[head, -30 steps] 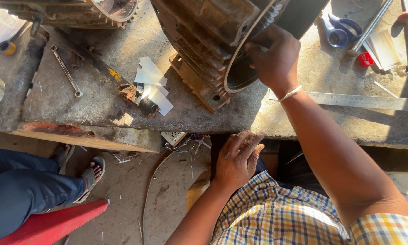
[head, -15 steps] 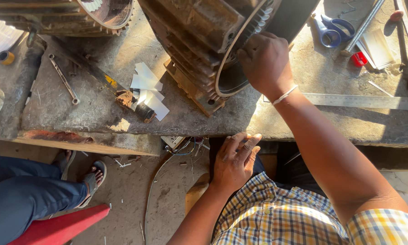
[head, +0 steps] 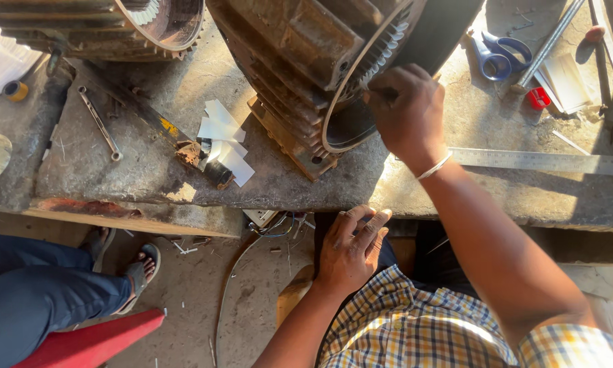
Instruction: The person sits at a concrete workbench and repeatedly folds small white paper pieces by hand, creasing each one against the bench edge and setting finished pieces in a pile beside an electric motor stator. Scissors, a steel ruler and other tools lie on the bench.
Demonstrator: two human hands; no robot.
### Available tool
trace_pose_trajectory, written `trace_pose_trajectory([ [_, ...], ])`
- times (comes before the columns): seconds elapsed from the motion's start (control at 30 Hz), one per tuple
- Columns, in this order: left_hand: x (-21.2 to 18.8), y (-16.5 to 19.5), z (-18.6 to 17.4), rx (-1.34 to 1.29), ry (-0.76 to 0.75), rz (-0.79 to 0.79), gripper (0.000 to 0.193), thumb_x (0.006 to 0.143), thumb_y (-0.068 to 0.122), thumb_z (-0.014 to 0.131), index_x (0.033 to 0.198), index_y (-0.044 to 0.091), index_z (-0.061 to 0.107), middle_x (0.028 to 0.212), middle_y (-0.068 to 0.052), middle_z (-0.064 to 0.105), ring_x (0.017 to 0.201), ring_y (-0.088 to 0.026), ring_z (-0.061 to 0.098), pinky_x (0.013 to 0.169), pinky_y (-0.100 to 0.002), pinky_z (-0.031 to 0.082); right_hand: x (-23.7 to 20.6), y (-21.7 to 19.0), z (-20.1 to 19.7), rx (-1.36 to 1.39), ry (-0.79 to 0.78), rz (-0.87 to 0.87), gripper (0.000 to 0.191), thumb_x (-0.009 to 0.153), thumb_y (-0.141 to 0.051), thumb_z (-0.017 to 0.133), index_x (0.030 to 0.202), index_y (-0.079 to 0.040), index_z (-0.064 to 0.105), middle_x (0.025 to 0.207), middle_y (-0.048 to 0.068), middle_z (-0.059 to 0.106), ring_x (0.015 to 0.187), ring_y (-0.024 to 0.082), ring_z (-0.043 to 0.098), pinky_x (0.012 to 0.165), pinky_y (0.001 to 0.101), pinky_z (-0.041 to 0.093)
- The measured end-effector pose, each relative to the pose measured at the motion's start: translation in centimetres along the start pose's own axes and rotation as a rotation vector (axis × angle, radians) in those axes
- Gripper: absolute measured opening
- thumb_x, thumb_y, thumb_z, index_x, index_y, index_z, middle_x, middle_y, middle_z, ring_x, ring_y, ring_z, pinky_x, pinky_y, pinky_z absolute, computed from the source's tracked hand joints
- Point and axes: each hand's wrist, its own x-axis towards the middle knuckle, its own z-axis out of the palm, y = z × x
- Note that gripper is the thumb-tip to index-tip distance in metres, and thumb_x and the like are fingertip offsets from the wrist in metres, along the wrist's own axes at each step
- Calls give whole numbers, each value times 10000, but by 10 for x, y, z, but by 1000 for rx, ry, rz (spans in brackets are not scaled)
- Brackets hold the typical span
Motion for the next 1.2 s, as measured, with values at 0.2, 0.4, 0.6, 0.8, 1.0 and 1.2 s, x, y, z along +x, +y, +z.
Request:
trace_pose_trajectory([
  [0.2,0,1,1,24,-10,-26,385,944,90,761,1314,162,680,1188,-96,621,952,-233,648,826,-383,571,2,-2,14,-2,120,-52,59,903,-15,783,948,-53,787,908,124,721,832,300,714,769,400,570],
  [0.4,0,0,1,35,-47,-34,373,981,117,719,1347,171,673,1199,-100,623,984,-245,647,847,-385,574,6,-5,15,4,110,-2,68,873,-28,792,934,-52,773,898,127,719,796,298,711,731,395,562],
  [0.6,-1,-2,3,43,-50,-28,377,991,113,716,1361,173,673,1207,-104,618,990,-244,647,845,-378,577,7,-6,15,44,116,35,66,869,-21,788,927,-50,774,901,117,729,783,277,718,718,378,567],
  [0.8,1,-1,3,42,-42,-27,377,980,113,732,1352,165,687,1193,-96,614,959,-240,638,822,-372,572,8,11,13,398,8,220,165,913,51,692,1065,-2,729,978,113,772,896,174,788,800,296,631],
  [1.0,2,2,2,53,-33,-41,348,969,116,749,1312,154,708,1201,-85,608,947,-230,644,821,-381,567,6,32,27,648,-9,386,167,933,26,718,1086,19,652,981,103,760,877,137,775,779,280,638],
  [1.2,1,4,2,77,-22,-34,326,932,109,758,1255,132,729,1188,-83,608,927,-242,625,790,-387,553,11,17,26,716,26,501,157,937,-26,747,1021,11,620,902,93,733,805,135,744,705,293,674],
])
